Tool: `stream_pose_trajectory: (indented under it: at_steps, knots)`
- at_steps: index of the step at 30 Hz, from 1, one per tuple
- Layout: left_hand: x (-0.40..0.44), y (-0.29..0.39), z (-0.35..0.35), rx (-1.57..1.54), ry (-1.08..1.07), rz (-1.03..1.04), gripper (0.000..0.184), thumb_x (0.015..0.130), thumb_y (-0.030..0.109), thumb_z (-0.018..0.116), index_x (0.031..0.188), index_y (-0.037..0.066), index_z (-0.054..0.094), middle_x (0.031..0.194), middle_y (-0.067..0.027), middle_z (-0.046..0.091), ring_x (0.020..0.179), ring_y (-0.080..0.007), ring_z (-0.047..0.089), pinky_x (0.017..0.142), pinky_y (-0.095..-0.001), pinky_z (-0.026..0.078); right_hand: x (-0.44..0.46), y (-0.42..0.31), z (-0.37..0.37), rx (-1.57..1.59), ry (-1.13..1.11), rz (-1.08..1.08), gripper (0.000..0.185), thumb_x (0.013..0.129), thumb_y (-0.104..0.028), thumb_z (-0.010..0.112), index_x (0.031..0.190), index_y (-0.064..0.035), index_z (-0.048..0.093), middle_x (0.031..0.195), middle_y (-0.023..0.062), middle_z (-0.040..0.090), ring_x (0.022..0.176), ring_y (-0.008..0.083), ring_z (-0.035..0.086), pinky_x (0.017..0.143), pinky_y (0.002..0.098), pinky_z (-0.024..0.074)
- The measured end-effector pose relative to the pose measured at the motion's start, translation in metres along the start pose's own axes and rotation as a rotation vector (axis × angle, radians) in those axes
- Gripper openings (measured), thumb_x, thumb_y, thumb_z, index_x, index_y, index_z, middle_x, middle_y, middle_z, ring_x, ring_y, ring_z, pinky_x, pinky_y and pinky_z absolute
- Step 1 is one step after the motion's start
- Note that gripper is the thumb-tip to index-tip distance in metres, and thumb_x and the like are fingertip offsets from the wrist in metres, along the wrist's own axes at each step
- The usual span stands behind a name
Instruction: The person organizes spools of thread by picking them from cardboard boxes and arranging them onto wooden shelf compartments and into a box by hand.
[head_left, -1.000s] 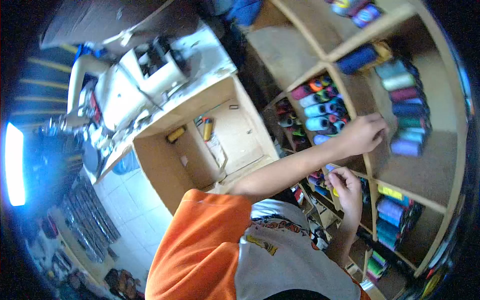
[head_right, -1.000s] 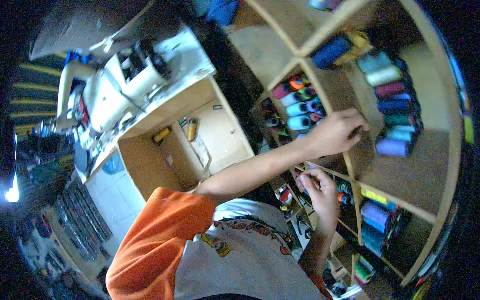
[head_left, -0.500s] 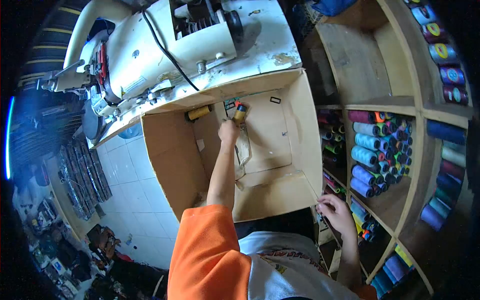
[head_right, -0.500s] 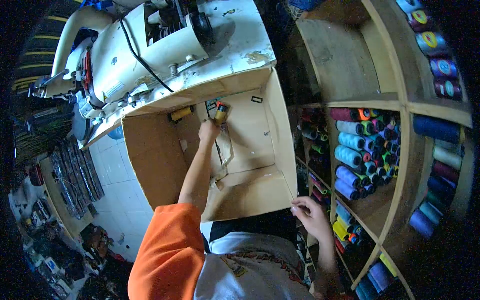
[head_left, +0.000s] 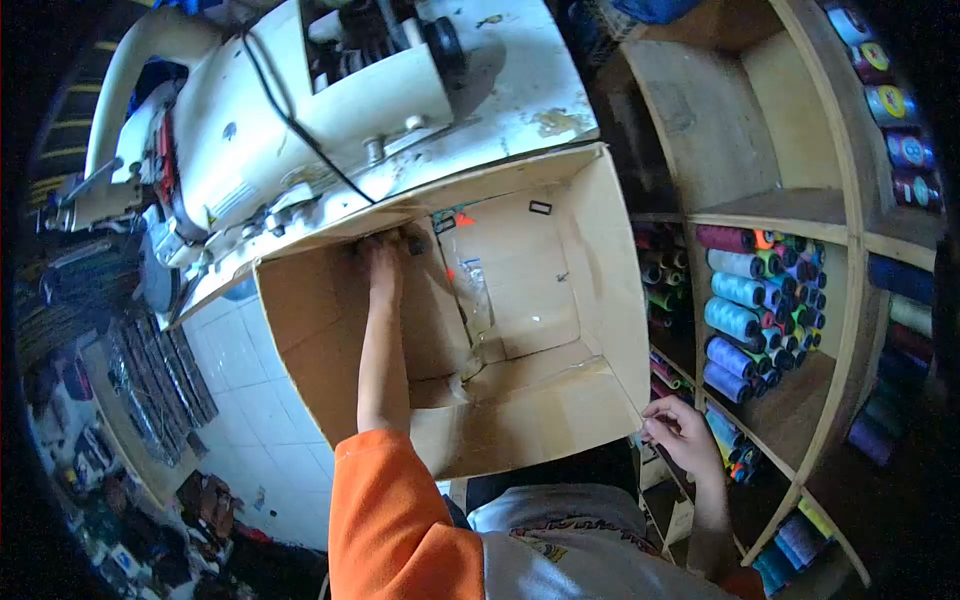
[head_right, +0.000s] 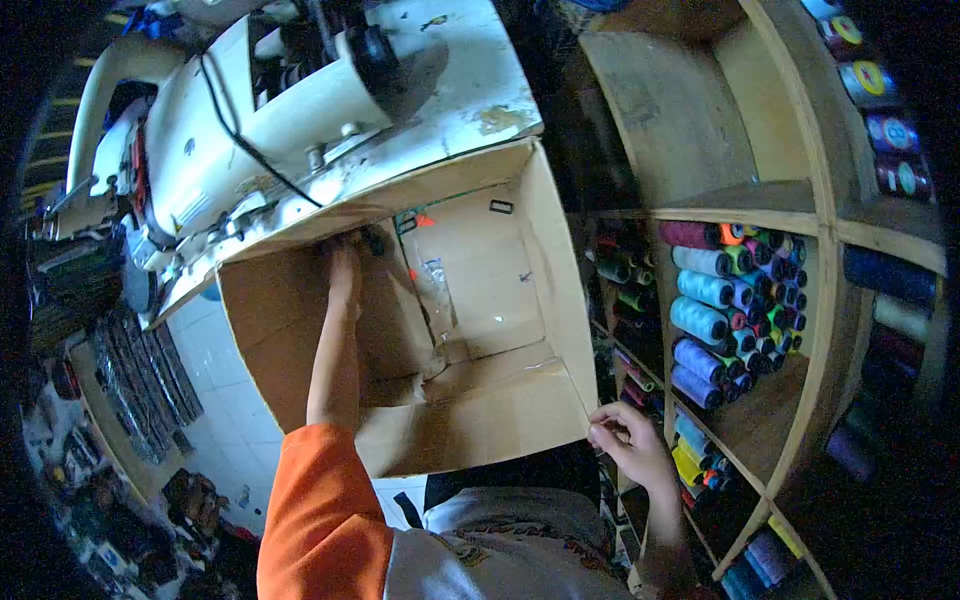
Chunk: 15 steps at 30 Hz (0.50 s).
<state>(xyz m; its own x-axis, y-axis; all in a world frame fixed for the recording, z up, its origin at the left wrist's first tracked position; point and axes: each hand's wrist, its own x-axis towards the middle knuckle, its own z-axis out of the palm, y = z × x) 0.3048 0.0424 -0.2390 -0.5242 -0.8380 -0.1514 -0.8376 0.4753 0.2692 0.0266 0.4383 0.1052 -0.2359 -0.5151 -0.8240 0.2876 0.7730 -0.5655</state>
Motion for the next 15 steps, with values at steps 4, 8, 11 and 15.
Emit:
stream_pose_trajectory:
  at_steps: [4, 8, 11, 15]
  knots:
    - [-0.007, 0.015, -0.022, -0.332, -0.151, -0.155, 0.052, 0.085, 0.027, 0.055, 0.127, 0.002, 0.037, 0.121, -0.0254, 0.046, 0.106, -0.0411, 0.047, 0.084, -0.0474, 0.046, -0.005, 0.003, -0.002, 0.001, -0.029, -0.022, 0.023, 0.088, -0.011, 0.060, 0.108, -0.0005, 0.053, 0.093, 0.0051, 0.057, 0.087, 0.0109, 0.057, 0.077, 0.0259, 0.0493]
    - [-0.021, 0.016, 0.025, -0.511, -0.220, -0.194, 0.068, 0.074, 0.028, 0.070, 0.125, -0.001, 0.036, 0.114, -0.0246, 0.053, 0.098, -0.0425, 0.055, 0.082, -0.0447, 0.049, -0.006, 0.008, -0.003, -0.083, -0.008, -0.085, 0.026, 0.089, -0.016, 0.061, 0.109, -0.0021, 0.055, 0.096, 0.0050, 0.058, 0.091, 0.0113, 0.057, 0.079, 0.0279, 0.0486]
    - [-0.044, 0.023, 0.021, -0.099, -0.274, -0.138, 0.063, 0.072, 0.026, 0.072, 0.118, -0.002, 0.040, 0.109, -0.0263, 0.056, 0.097, -0.0425, 0.058, 0.080, -0.0438, 0.049, -0.010, 0.012, 0.000, -0.045, 0.029, -0.153, 0.027, 0.088, -0.018, 0.061, 0.110, -0.0023, 0.055, 0.098, 0.0051, 0.058, 0.091, 0.0121, 0.057, 0.079, 0.0287, 0.0486]
    - [-0.067, 0.119, -0.116, -0.326, -0.336, -0.048, 0.050, 0.067, 0.016, 0.071, 0.107, -0.002, 0.045, 0.099, -0.0263, 0.061, 0.096, -0.0408, 0.059, 0.074, -0.0448, 0.049, -0.037, -0.011, 0.004, -0.008, 0.103, -0.302, 0.027, 0.091, -0.013, 0.057, 0.115, -0.0014, 0.052, 0.097, 0.0037, 0.056, 0.097, 0.0105, 0.054, 0.091, 0.0294, 0.0454]
